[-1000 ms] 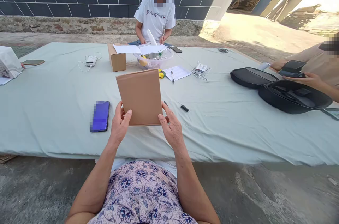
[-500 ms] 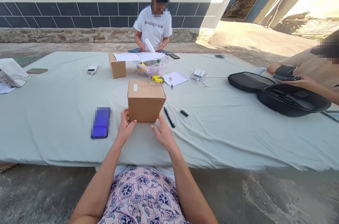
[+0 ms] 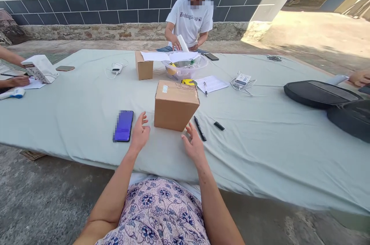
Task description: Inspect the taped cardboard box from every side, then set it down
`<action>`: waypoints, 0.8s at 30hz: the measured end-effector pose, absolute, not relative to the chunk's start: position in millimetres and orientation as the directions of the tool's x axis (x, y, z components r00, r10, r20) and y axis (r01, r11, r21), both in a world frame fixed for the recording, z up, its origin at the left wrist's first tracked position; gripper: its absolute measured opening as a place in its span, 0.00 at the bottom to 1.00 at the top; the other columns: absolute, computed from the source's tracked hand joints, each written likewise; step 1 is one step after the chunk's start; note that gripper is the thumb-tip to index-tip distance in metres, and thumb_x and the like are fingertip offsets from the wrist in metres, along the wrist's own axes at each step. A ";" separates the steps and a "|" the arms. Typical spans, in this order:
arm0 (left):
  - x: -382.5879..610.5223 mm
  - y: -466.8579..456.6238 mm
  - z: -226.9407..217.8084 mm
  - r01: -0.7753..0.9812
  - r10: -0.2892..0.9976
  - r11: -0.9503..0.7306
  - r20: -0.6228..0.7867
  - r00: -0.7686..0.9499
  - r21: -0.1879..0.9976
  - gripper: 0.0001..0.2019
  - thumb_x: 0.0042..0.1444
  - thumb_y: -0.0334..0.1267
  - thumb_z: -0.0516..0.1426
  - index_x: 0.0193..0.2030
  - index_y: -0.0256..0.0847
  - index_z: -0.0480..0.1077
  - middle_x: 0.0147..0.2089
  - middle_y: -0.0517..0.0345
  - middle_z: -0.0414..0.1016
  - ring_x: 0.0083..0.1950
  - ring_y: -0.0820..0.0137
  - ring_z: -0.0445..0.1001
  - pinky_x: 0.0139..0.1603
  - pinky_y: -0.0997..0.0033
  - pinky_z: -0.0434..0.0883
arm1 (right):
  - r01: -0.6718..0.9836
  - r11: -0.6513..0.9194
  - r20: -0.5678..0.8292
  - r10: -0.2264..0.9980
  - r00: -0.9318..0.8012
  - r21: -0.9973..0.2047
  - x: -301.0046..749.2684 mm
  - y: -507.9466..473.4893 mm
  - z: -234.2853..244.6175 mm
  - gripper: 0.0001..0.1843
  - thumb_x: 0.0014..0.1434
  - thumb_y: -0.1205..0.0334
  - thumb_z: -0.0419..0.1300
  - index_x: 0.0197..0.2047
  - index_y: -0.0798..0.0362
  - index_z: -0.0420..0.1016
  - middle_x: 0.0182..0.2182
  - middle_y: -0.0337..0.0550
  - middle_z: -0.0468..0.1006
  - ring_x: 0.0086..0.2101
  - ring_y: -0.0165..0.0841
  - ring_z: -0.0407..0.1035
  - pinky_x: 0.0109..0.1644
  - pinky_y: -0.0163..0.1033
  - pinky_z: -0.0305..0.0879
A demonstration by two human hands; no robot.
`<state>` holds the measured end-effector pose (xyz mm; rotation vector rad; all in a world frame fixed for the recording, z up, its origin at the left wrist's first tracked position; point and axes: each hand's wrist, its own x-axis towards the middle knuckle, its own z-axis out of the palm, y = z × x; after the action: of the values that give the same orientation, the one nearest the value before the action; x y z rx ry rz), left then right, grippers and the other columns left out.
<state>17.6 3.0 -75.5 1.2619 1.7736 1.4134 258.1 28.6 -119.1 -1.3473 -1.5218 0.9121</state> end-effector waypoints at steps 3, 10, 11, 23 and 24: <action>-30.5 -6.5 -58.9 0.451 0.770 0.166 0.170 -0.615 0.877 0.27 0.59 0.35 0.53 0.66 0.45 0.68 0.60 0.45 0.76 0.59 0.57 0.76 0.60 0.54 0.73 | 0.225 0.102 0.135 0.982 0.136 -0.969 266.3 27.0 -117.4 0.37 0.62 0.49 0.60 0.72 0.49 0.62 0.56 0.55 0.82 0.58 0.48 0.75 0.65 0.62 0.67; -80.8 -18.7 -55.8 0.526 0.609 0.561 0.112 -0.785 0.639 0.13 0.61 0.40 0.53 0.36 0.36 0.77 0.51 0.25 0.74 0.66 0.32 0.65 0.57 0.32 0.65 | 0.140 0.126 0.158 0.956 0.249 -0.982 265.5 24.2 -99.4 0.36 0.59 0.48 0.61 0.68 0.51 0.66 0.48 0.52 0.84 0.49 0.45 0.78 0.61 0.61 0.70; -78.8 -17.4 -58.0 0.536 0.615 0.579 0.103 -0.782 0.615 0.13 0.61 0.40 0.53 0.35 0.37 0.76 0.51 0.25 0.74 0.65 0.32 0.66 0.58 0.31 0.63 | 0.132 0.131 0.160 0.957 0.240 -0.983 264.5 23.7 -98.5 0.35 0.59 0.48 0.61 0.67 0.50 0.66 0.48 0.52 0.84 0.49 0.45 0.78 0.61 0.61 0.69; -65.2 -7.9 -60.1 0.491 0.725 0.545 -0.089 -0.683 0.679 0.12 0.63 0.45 0.50 0.29 0.46 0.65 0.31 0.50 0.75 0.37 0.56 0.73 0.38 0.59 0.66 | 0.043 0.095 0.103 0.959 0.264 -0.995 261.5 19.0 -92.2 0.34 0.56 0.49 0.61 0.63 0.52 0.67 0.44 0.50 0.84 0.42 0.42 0.79 0.52 0.53 0.73; -62.7 -7.7 -61.0 0.485 0.730 0.536 -0.090 -0.678 0.692 0.12 0.63 0.45 0.50 0.30 0.46 0.65 0.31 0.52 0.74 0.36 0.57 0.73 0.37 0.61 0.66 | 0.040 0.087 0.095 0.961 0.261 -0.995 261.1 18.3 -91.9 0.34 0.56 0.49 0.61 0.63 0.52 0.67 0.44 0.50 0.84 0.42 0.42 0.79 0.52 0.53 0.73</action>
<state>-62.7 -7.7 -61.0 0.9979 2.4082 0.9177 261.1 18.3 -91.9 -1.2762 -1.0740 0.9333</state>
